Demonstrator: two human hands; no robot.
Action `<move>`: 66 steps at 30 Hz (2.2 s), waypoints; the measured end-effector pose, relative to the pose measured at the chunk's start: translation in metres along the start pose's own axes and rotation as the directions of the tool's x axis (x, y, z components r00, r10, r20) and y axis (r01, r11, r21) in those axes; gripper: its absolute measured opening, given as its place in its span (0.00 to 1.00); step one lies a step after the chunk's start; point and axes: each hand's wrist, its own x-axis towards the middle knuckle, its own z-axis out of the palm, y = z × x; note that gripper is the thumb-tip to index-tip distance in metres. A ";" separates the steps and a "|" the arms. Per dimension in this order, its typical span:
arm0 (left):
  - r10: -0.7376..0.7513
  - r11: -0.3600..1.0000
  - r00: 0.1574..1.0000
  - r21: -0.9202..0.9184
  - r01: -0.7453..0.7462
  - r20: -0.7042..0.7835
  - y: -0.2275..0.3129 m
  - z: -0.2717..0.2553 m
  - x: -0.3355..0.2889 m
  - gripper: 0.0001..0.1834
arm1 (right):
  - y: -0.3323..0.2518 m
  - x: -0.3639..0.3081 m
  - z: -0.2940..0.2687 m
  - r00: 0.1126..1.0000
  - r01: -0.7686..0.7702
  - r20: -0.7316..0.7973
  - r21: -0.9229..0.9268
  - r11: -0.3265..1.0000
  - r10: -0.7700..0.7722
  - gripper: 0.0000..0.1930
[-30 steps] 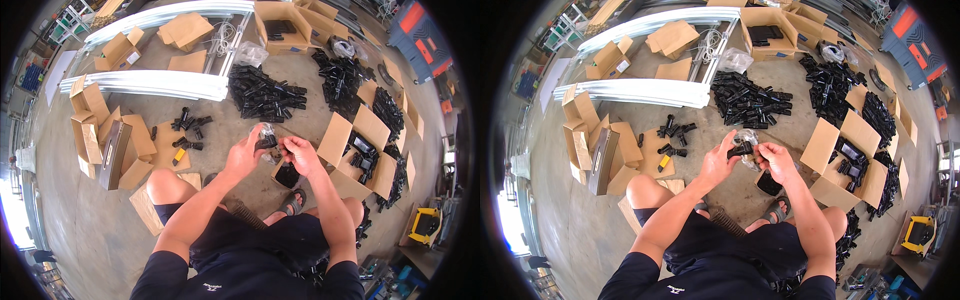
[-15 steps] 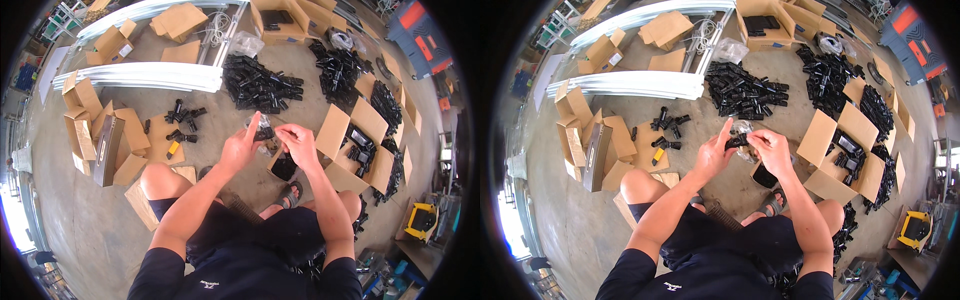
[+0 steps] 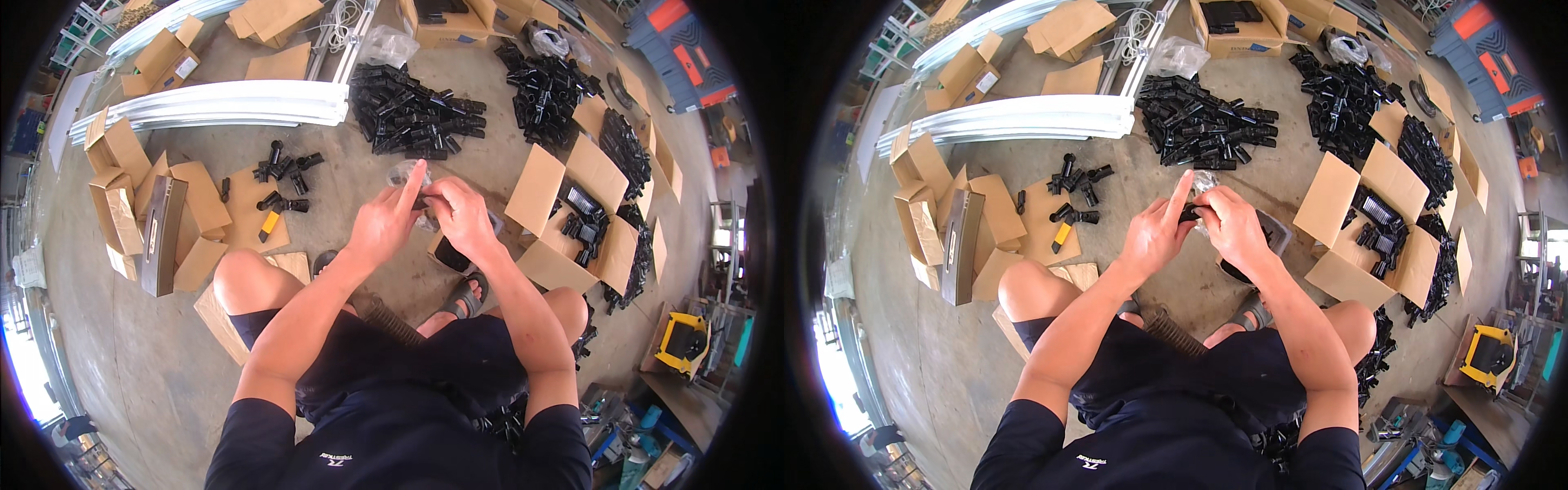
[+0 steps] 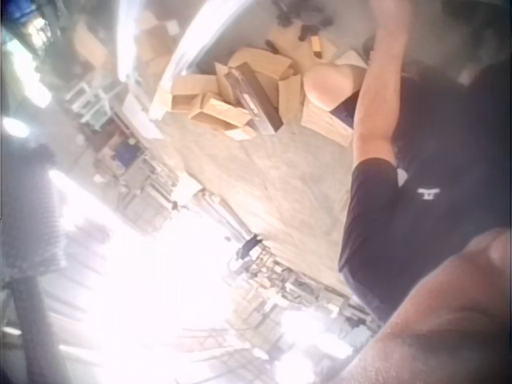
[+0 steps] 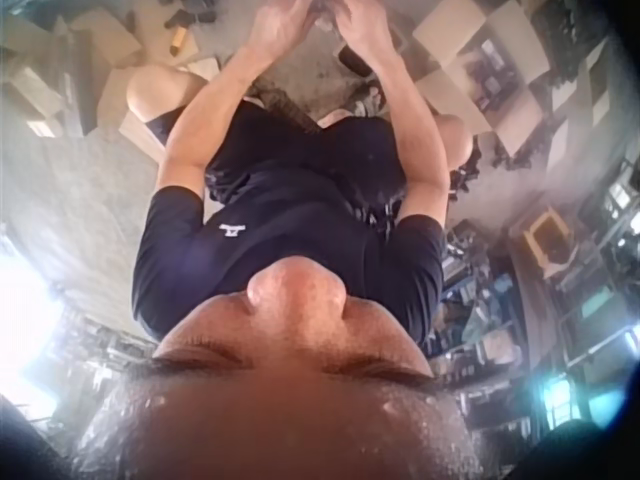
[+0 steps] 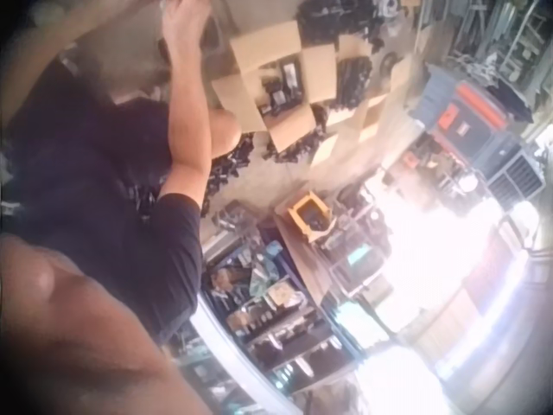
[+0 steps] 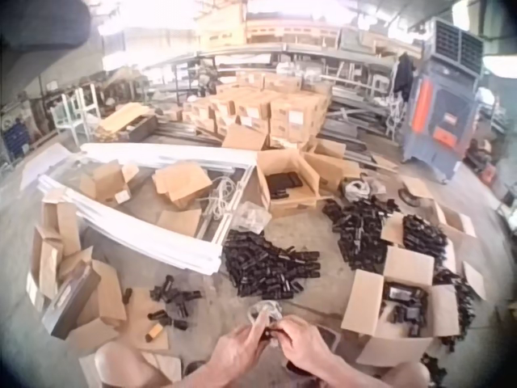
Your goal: The person takes black metal components out of plastic bags and places them into cardboard boxes.
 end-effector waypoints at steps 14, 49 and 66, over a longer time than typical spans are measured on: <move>-0.032 0.996 0.999 -0.081 0.029 -0.037 -0.007 0.007 -0.005 0.48 | 0.005 0.002 0.001 0.982 0.174 -0.020 -0.280 0.944 -0.187 0.10; -0.103 0.993 0.993 -0.051 0.105 0.051 -0.006 0.007 -0.002 0.41 | 0.008 0.005 0.003 0.959 0.282 0.100 -0.243 0.928 -0.266 0.07; -0.336 0.875 0.941 -0.355 0.329 0.043 0.001 0.002 0.003 0.31 | 0.020 0.002 -0.031 0.949 -0.257 0.238 0.202 0.945 0.207 0.37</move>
